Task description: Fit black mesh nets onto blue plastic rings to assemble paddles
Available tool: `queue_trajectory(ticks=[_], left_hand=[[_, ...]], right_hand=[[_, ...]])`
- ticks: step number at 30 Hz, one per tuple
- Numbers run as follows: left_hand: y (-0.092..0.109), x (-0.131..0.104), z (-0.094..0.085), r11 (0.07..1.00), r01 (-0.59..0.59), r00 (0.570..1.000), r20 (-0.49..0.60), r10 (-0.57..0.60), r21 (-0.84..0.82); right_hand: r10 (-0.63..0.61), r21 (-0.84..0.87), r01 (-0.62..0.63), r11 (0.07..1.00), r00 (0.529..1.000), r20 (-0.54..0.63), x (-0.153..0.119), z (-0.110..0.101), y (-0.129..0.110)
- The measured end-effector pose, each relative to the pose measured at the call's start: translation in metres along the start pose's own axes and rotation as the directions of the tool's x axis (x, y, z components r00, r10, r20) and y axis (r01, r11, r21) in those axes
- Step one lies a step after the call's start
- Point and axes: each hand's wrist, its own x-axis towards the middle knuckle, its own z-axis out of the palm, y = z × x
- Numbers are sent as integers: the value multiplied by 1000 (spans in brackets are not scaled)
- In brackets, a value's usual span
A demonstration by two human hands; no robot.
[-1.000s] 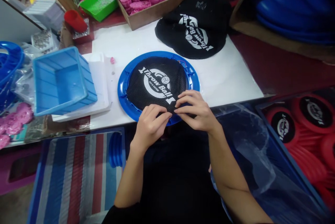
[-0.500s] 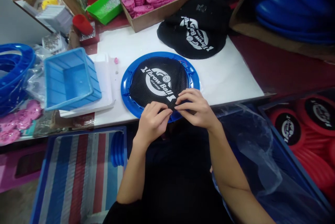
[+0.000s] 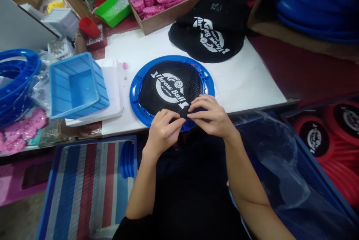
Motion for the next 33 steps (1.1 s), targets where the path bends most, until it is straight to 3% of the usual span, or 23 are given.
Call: queue_trajectory(ticks=[11, 15, 17, 20, 23, 27, 29, 31, 33], left_hand=[[6, 10, -9, 996, 91, 987, 132, -91, 5], [9, 4, -25, 996, 86, 980, 185, -79, -31], [4, -1, -36, 994, 105, 983, 153, -105, 11], [-9, -7, -51, 981, 154, 978, 125, -168, 116], [-8, -11, -53, 983, 119, 967, 209, -146, 137], [32, -18, -43, 975, 83, 964, 232, -131, 205], [51, -20, -42, 981, 110, 964, 223, -144, 159], [53, -17, -48, 989, 143, 968, 200, -149, 46], [31, -5, -60, 979, 206, 969, 141, -202, -10]], right_hand=[[-8, -13, 9, 1000, 1000, 18, 1, -2, -2], [15, -28, -16, 999, 999, -36, -4, 2, -6], [102, -69, -110, 991, 989, -111, -10, 7, -13], [342, -145, -394, 908, 894, -289, -23, 14, -27], [494, -139, -578, 804, 780, -384, -34, 13, -36], [557, -73, -601, 796, 774, -301, -42, -7, -24], [583, -11, -605, 796, 772, -252, -42, -21, -11], [591, 34, -596, 802, 786, -181, -39, -34, 1], [569, 16, -570, 822, 817, -94, -30, -46, 7]])
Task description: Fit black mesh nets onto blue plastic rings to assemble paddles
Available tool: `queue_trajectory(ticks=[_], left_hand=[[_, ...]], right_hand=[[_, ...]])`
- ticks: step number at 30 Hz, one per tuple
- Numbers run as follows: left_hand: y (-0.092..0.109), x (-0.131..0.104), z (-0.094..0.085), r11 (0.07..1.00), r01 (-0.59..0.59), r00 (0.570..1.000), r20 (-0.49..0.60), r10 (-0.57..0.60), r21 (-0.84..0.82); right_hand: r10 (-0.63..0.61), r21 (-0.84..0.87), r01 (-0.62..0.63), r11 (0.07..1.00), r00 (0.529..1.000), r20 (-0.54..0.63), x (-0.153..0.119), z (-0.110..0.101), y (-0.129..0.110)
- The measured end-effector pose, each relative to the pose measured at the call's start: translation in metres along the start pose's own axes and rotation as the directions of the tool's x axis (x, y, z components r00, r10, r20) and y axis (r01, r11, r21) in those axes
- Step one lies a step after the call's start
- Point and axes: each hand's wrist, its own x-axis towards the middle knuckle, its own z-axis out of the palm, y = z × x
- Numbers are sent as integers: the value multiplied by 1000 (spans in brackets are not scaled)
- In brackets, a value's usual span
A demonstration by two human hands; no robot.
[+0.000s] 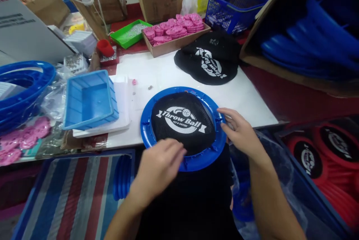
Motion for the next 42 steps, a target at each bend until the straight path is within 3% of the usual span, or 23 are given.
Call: queue_trajectory(ticks=[2, 4, 7, 9, 13, 15, 17, 25, 28, 33, 42], left_hand=[[-36, 28, -16, 989, 141, 986, -99, -136, 46], [-76, 64, -29, 954, 288, 953, -118, -278, 86], [-119, 112, -38, 939, 328, 939, 78, -336, 99], [-129, 133, -37, 940, 325, 922, 186, -339, 106], [-128, 144, -31, 927, 358, 882, 286, -375, 112], [-129, 143, -29, 923, 377, 868, 319, -382, 80], [-132, 140, -27, 922, 385, 864, 333, -377, 45], [-138, 136, -22, 905, 426, 858, 319, -402, -6], [-138, 134, -19, 917, 397, 864, 322, -387, 36], [-139, 128, -13, 930, 369, 904, 235, -357, -5], [-145, 132, -11, 914, 404, 890, 244, -385, -30]], right_hand=[[-58, -98, 59, 993, 998, 12, 16, -7, -8], [-154, -217, 143, 966, 988, -32, 38, -8, -22], [-325, -271, 319, 908, 945, 26, 87, 7, -44], [-412, -235, 450, 862, 891, 193, 127, 27, -56], [-488, -64, 616, 785, 678, 550, 194, 74, -67], [-470, -12, 634, 774, 586, 660, 211, 90, -68], [-449, 13, 622, 783, 550, 704, 217, 98, -65], [-513, 63, 589, 806, 640, 572, 197, 108, -40], [-516, 60, 582, 811, 665, 540, 193, 112, -39], [-496, 94, 529, 843, 699, 516, 191, 114, -44], [-461, 66, 495, 866, 741, 489, 190, 119, -44]])
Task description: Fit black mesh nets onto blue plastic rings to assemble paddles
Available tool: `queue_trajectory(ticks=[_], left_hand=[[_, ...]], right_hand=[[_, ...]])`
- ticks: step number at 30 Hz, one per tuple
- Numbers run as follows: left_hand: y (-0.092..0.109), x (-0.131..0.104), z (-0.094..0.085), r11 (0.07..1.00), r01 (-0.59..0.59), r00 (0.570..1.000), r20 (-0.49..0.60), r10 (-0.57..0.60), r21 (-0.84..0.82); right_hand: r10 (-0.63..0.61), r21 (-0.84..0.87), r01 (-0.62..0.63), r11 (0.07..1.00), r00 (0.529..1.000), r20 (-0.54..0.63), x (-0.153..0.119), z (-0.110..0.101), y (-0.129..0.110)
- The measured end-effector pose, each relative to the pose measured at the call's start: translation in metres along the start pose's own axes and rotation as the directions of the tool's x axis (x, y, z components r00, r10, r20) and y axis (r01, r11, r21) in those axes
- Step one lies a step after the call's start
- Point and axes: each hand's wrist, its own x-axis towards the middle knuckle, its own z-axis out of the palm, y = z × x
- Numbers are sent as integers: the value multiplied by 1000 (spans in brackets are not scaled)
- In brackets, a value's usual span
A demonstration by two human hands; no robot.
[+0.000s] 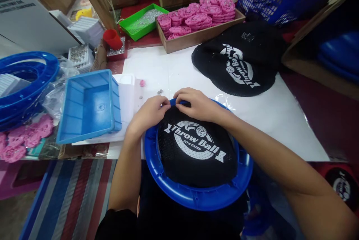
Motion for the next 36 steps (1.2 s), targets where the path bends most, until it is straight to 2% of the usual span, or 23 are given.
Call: queue_trajectory(ticks=[15, 25, 31, 36], left_hand=[[3, 3, -3, 998, 48, 998, 44, -47, -33], [8, 2, -6, 998, 60, 997, 50, -60, 3], [10, 2, -8, 998, 68, 994, 84, -66, -15], [9, 2, -7, 998, 64, 994, 85, -63, 0]], right_hand=[[15, 37, -14, 999, 1000, -23, -1, -6, 0], [83, -58, -75, 995, 986, 147, 9, -14, -8], [131, -143, -104, 984, 973, 190, 10, -11, -9], [143, -144, -117, 983, 971, 192, 10, -15, -7]])
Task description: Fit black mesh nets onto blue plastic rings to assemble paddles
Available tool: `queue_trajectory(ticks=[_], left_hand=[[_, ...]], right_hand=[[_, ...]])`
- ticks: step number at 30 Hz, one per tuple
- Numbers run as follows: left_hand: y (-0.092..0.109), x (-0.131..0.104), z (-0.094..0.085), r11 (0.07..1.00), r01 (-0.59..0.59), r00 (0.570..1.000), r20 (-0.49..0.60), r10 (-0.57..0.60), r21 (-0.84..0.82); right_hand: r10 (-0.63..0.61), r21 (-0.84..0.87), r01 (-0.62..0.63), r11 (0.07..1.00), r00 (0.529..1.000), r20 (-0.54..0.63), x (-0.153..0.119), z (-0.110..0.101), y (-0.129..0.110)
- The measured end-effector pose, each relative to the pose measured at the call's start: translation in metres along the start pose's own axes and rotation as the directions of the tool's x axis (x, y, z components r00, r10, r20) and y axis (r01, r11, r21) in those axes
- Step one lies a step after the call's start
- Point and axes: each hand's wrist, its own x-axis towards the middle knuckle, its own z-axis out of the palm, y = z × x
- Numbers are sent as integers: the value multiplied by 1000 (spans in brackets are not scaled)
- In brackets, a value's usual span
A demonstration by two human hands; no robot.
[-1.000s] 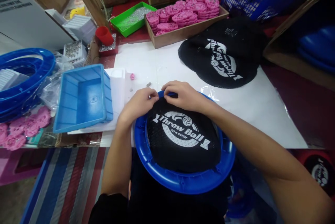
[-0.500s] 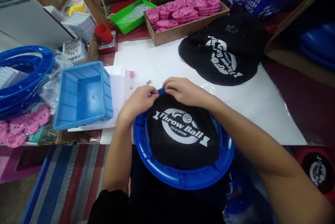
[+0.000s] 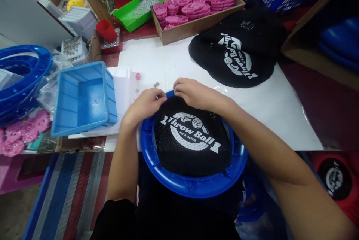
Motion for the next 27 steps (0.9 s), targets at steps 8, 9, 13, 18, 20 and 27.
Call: queue_trajectory(ticks=[8, 9, 13, 18, 20, 27], left_hand=[[-5, 0, 4, 998, -29, 999, -35, 31, 49], [-5, 0, 5, 998, -34, 999, -38, 36, 55], [-7, 0, 6, 993, -61, 997, -51, 66, 97], [-3, -1, 5, 991, -58, 997, -48, 64, 118], [-1, -2, 5, 992, -51, 997, -47, 57, 117], [1, -1, 4, 995, -22, 999, -44, 27, 94]], right_hand=[[-7, -24, 7, 1000, 1000, 25, -2, -3, -1], [-14, -37, 15, 999, 999, 29, -2, -3, -1], [-25, -68, 28, 997, 998, 53, -2, -1, 0], [4, -31, -2, 1000, 998, 60, 0, -3, -1], [21, -63, -16, 998, 997, 78, 2, -3, -2], [51, -291, -21, 956, 994, 98, -1, -1, -10]])
